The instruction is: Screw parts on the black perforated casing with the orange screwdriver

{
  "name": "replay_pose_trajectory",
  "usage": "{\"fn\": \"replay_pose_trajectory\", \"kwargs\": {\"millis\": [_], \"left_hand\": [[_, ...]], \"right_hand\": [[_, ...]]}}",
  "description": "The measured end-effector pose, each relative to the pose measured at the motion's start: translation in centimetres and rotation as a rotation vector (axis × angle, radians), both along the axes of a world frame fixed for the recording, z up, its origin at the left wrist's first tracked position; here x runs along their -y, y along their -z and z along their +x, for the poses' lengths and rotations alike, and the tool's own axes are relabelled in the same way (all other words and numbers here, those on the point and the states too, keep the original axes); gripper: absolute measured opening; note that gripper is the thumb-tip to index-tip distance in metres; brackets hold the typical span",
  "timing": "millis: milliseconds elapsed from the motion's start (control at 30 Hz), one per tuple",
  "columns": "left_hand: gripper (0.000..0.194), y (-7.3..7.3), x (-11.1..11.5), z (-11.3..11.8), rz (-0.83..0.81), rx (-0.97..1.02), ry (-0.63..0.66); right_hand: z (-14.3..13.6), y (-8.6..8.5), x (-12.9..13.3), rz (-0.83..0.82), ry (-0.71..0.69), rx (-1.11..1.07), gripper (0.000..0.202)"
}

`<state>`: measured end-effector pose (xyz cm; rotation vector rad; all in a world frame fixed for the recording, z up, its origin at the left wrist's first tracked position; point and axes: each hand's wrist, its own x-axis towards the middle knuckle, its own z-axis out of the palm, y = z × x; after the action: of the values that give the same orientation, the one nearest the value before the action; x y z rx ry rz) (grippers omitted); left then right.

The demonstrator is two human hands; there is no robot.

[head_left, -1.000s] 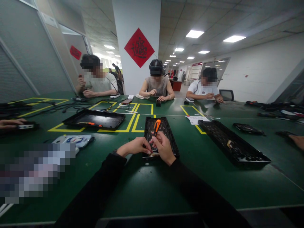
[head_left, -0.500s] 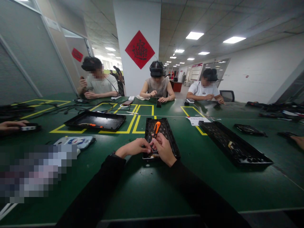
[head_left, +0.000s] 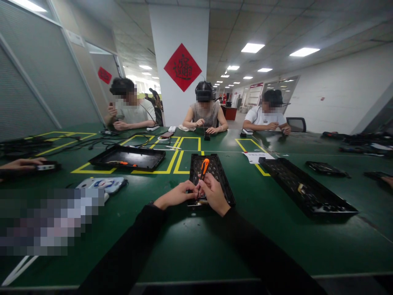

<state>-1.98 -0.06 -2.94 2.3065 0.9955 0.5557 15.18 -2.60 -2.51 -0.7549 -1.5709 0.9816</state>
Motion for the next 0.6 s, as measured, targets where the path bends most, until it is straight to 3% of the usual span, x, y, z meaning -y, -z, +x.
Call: {"fn": "replay_pose_trajectory", "kwargs": {"millis": [600], "left_hand": [[0.015, -0.48, 0.25, -0.24, 0.001, 0.031, 0.087]], "right_hand": [[0.06, 0.51, -0.33, 0.022, 0.049, 0.026, 0.02]]}}
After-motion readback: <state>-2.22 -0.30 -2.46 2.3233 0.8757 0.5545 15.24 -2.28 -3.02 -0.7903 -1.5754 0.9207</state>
